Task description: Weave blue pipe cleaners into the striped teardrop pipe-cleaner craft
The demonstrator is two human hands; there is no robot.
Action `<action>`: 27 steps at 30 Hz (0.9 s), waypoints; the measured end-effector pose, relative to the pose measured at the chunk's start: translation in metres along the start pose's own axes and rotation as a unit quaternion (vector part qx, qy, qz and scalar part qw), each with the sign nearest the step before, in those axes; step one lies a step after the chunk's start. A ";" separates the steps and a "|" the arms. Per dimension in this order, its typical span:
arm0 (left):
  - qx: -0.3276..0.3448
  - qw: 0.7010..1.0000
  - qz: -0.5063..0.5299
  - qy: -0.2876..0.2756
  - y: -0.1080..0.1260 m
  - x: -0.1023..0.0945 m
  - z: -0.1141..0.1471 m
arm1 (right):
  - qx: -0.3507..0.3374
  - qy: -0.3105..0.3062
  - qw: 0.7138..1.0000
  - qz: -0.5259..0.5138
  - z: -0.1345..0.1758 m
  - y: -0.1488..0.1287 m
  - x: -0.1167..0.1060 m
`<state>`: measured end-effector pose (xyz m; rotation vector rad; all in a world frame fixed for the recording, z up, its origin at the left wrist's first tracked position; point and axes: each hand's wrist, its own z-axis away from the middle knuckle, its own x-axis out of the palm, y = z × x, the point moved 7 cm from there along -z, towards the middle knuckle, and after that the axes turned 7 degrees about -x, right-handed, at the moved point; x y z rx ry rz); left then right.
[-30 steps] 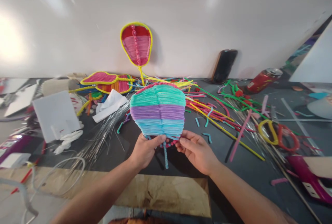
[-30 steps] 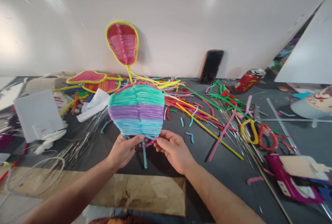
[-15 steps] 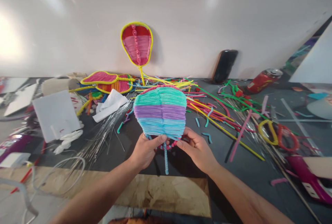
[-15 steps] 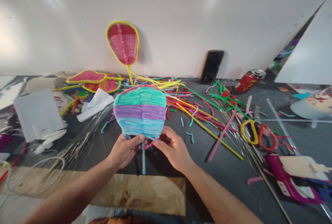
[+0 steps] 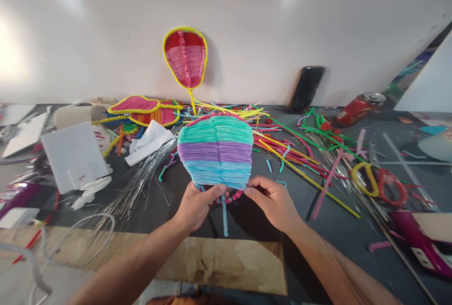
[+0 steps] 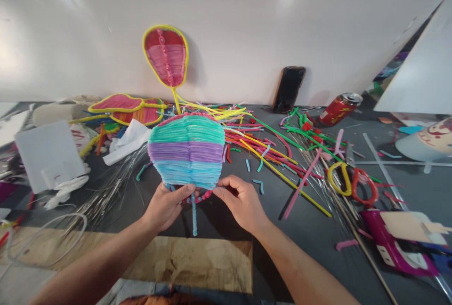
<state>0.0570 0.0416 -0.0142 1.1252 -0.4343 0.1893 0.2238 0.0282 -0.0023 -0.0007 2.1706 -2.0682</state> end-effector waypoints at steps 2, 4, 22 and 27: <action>0.001 1.000 -0.006 -0.003 0.000 0.000 0.000 | 0.012 -0.001 0.999 -0.038 0.000 0.002 0.001; 0.010 1.000 -0.009 -0.008 0.001 0.001 0.000 | 0.033 -0.003 0.997 -0.075 0.001 0.006 0.003; -0.073 0.997 0.004 -0.008 -0.006 0.006 0.004 | -0.286 0.042 0.872 0.395 0.013 -0.035 -0.003; -0.068 0.998 -0.004 -0.012 -0.009 0.004 0.004 | -0.273 0.071 0.864 0.417 0.014 -0.036 -0.001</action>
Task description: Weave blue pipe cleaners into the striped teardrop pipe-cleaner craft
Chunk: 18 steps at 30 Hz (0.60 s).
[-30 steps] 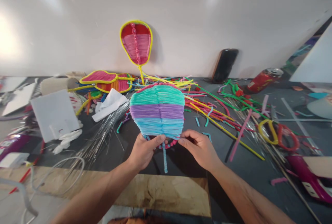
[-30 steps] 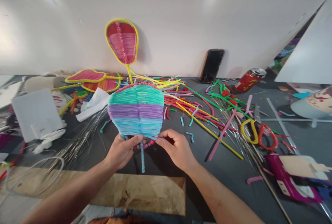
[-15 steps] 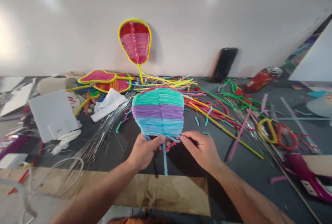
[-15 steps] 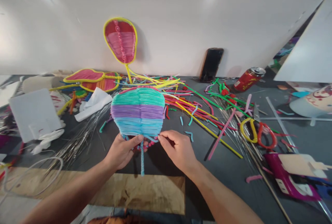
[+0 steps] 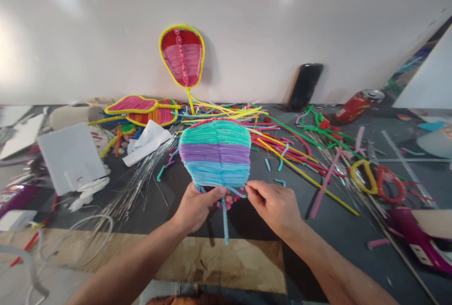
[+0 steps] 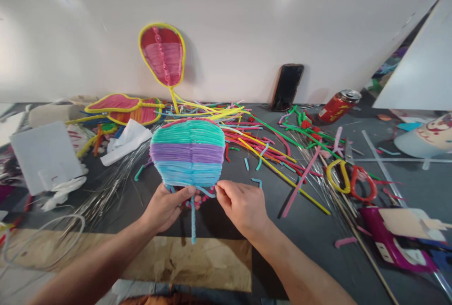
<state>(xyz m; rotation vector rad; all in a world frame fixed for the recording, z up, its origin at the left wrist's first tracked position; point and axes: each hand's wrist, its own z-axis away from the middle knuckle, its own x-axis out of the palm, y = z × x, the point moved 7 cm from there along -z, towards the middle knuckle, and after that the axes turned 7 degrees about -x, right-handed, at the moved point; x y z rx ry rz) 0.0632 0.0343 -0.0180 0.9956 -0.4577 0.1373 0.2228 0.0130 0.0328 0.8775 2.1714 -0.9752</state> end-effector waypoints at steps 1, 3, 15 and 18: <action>0.002 1.000 -0.003 0.001 0.000 -0.001 0.000 | 0.014 -0.003 1.000 -0.005 0.001 0.001 0.001; 0.004 1.000 -0.007 0.004 0.000 -0.001 -0.001 | 0.049 -0.012 0.998 -0.035 0.002 0.005 0.003; 0.037 0.999 -0.005 0.021 0.008 -0.003 0.000 | 0.125 -0.101 0.952 -0.262 -0.004 0.014 0.006; 0.035 0.999 0.000 0.020 0.008 -0.003 0.000 | 0.122 -0.086 0.958 -0.245 -0.005 0.015 0.003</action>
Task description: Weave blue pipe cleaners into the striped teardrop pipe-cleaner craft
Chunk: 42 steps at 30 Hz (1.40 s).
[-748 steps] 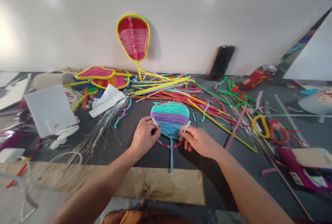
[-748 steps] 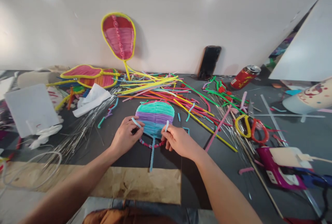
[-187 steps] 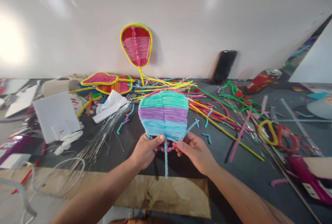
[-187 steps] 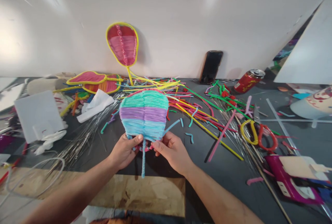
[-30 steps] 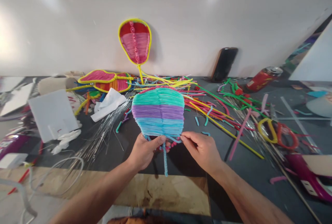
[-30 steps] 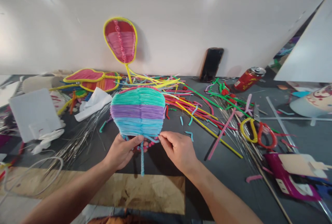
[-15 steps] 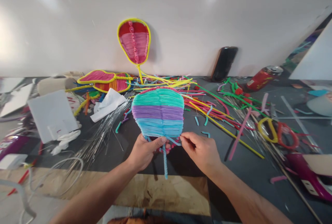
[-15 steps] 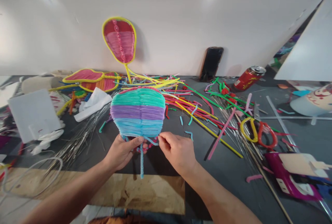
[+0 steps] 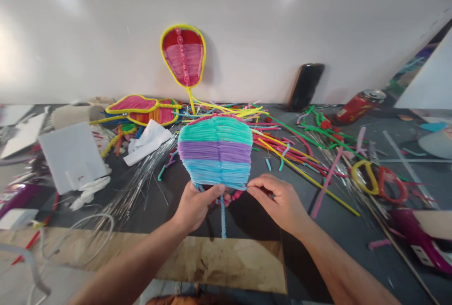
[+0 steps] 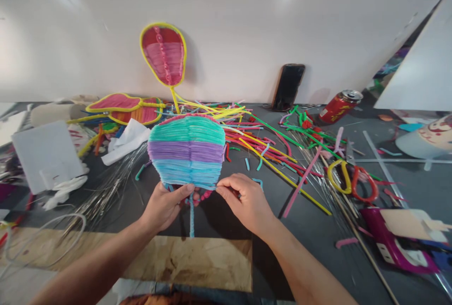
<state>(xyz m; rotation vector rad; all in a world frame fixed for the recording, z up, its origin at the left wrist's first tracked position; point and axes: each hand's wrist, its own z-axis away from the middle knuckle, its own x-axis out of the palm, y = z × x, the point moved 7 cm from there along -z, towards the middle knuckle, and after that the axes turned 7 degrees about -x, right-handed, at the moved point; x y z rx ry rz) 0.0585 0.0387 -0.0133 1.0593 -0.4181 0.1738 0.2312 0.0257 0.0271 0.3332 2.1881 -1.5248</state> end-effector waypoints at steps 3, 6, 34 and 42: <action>-0.004 1.000 0.008 -0.008 0.002 0.003 0.001 | 0.006 0.001 1.000 -0.002 0.000 0.000 0.000; -0.009 1.000 0.018 -0.014 0.002 0.005 0.001 | 0.028 -0.012 0.999 -0.026 -0.001 0.003 0.002; -0.115 0.986 0.065 -0.106 -0.018 0.012 -0.001 | 0.102 -0.061 0.803 -0.584 0.008 0.001 0.058; -0.048 0.994 0.055 -0.078 -0.004 0.007 -0.002 | 0.142 0.010 0.845 -0.515 0.010 0.023 0.052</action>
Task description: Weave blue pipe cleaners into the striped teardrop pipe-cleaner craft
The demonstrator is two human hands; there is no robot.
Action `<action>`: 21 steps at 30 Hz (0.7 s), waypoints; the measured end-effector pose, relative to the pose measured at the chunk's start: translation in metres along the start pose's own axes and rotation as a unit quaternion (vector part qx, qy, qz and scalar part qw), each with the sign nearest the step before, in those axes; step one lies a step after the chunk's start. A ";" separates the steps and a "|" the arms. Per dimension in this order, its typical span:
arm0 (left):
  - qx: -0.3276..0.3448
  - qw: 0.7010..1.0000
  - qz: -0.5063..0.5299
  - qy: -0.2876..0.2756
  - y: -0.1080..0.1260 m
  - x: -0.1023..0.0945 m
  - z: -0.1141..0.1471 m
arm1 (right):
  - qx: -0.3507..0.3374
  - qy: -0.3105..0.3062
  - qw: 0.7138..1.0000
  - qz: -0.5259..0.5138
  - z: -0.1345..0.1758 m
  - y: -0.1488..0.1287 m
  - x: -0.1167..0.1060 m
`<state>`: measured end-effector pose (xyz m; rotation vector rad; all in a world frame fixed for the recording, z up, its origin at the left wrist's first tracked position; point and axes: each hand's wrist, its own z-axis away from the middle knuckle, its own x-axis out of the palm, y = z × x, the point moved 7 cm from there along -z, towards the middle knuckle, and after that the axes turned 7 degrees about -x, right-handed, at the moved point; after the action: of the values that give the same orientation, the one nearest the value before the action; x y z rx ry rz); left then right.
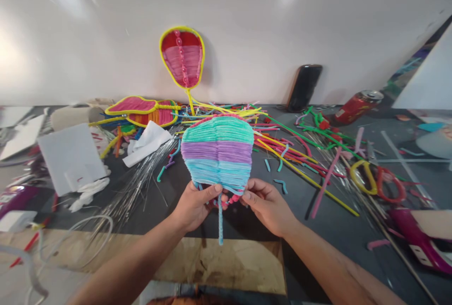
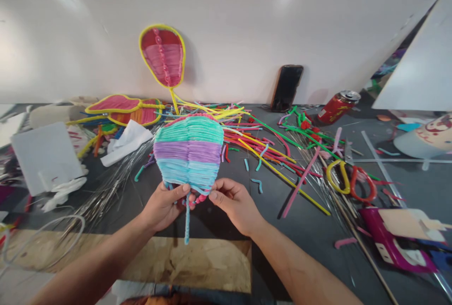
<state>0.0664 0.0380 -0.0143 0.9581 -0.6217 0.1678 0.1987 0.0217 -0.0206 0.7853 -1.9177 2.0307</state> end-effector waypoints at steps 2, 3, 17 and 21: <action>0.013 1.000 0.002 0.010 0.003 -0.001 0.000 | -0.012 0.012 1.000 0.016 0.000 -0.002 -0.003; 0.017 1.000 0.004 0.012 0.003 0.000 0.000 | -0.020 0.015 0.999 0.025 0.000 -0.004 -0.004; 0.024 0.999 0.006 0.021 0.004 0.000 0.001 | -0.023 0.021 0.998 0.058 0.001 -0.010 -0.002; 0.021 1.000 0.003 0.009 0.002 0.001 0.002 | 0.011 0.014 0.999 0.027 0.003 -0.006 0.000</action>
<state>0.0655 0.0377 -0.0117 0.9947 -0.6058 0.1951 0.2023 0.0191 -0.0156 0.7137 -1.9251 2.0850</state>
